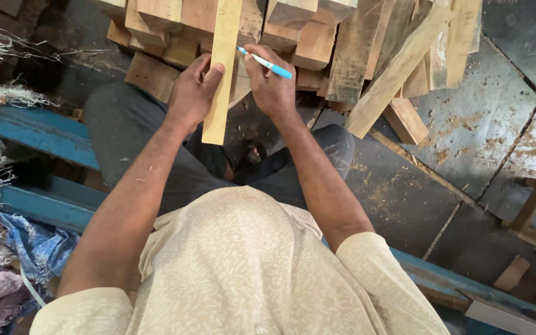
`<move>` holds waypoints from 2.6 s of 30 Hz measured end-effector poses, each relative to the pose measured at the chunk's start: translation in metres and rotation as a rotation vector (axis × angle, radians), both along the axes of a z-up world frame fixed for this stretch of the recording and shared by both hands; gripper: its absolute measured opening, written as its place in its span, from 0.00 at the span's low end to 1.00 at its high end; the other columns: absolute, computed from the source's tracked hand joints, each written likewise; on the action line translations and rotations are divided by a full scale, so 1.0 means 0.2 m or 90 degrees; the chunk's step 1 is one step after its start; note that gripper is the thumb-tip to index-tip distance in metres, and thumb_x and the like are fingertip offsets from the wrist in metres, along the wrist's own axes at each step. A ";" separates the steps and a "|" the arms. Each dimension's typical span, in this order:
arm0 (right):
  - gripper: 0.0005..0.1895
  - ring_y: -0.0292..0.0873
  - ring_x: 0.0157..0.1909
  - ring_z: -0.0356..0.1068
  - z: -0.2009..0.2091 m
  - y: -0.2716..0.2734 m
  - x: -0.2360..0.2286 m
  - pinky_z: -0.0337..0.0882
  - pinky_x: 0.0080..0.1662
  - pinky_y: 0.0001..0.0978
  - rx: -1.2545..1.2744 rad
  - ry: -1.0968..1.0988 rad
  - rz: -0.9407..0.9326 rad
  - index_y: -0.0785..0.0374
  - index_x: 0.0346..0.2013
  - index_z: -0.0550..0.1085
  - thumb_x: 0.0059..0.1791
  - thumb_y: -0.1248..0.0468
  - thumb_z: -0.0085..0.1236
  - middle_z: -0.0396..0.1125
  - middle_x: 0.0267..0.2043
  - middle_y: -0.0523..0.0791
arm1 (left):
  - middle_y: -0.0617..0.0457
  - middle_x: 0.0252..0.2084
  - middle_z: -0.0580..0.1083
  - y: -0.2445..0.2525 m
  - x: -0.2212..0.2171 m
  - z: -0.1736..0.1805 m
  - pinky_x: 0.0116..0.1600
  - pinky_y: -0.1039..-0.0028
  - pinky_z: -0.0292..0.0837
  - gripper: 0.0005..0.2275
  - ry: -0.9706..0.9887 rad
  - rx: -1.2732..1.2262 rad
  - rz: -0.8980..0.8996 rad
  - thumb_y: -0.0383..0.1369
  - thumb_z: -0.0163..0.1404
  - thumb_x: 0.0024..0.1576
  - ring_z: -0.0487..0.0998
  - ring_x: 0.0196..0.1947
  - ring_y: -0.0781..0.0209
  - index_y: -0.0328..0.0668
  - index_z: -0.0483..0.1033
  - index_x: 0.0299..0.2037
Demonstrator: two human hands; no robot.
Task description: The person sits cross-legged on the floor and marks a wooden plank with a blue marker. They hold the plank in their left hand and draw lines along its length with their right hand, occasionally adjusting the plank's position.
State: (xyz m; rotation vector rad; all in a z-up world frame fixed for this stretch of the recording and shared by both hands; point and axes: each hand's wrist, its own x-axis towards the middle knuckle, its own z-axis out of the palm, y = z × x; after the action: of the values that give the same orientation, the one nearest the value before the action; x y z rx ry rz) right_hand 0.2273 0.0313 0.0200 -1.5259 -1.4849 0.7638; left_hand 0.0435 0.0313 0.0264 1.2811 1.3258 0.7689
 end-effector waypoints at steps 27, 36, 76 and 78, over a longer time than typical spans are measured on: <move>0.20 0.55 0.58 0.68 -1.03 0.03 -0.65 0.62 0.61 0.53 0.011 -1.170 0.612 0.62 0.48 0.77 0.46 0.53 0.62 0.72 0.49 0.52 | 0.55 0.38 0.71 -0.21 -0.66 0.14 0.45 0.75 0.68 0.15 0.030 0.072 0.207 0.39 0.40 0.72 0.68 0.38 0.68 0.32 0.73 0.51; 0.26 0.57 0.59 0.65 -0.92 -0.06 -0.35 0.61 0.56 0.60 -0.036 -1.059 0.432 0.68 0.59 0.70 0.53 0.53 0.51 0.67 0.56 0.56 | 0.59 0.40 0.70 -0.29 -0.78 -0.05 0.42 0.78 0.68 0.15 -0.206 -0.038 0.320 0.39 0.42 0.71 0.69 0.38 0.73 0.33 0.72 0.55; 0.46 0.62 0.63 0.61 -0.56 -0.30 -0.17 0.66 0.62 0.50 0.060 -0.024 -0.115 0.70 0.67 0.55 0.40 0.64 0.71 0.58 0.60 0.60 | 0.58 0.42 0.75 0.03 0.01 0.00 0.46 0.77 0.70 0.16 -0.105 -0.009 -0.015 0.39 0.45 0.66 0.71 0.39 0.72 0.38 0.74 0.57; 0.47 0.62 0.61 0.61 -0.56 -0.29 -0.18 0.66 0.61 0.49 0.078 -0.016 -0.119 0.69 0.65 0.55 0.40 0.62 0.74 0.59 0.58 0.59 | 0.58 0.44 0.76 0.04 0.00 -0.02 0.48 0.78 0.70 0.16 -0.137 -0.016 -0.032 0.39 0.46 0.66 0.72 0.42 0.73 0.38 0.74 0.57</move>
State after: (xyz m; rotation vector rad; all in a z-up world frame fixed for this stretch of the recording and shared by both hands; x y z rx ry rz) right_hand 0.1915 -0.0265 -0.0916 -1.5599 -1.3591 0.5358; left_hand 0.0443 0.0396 0.0234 1.1715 1.1232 0.8277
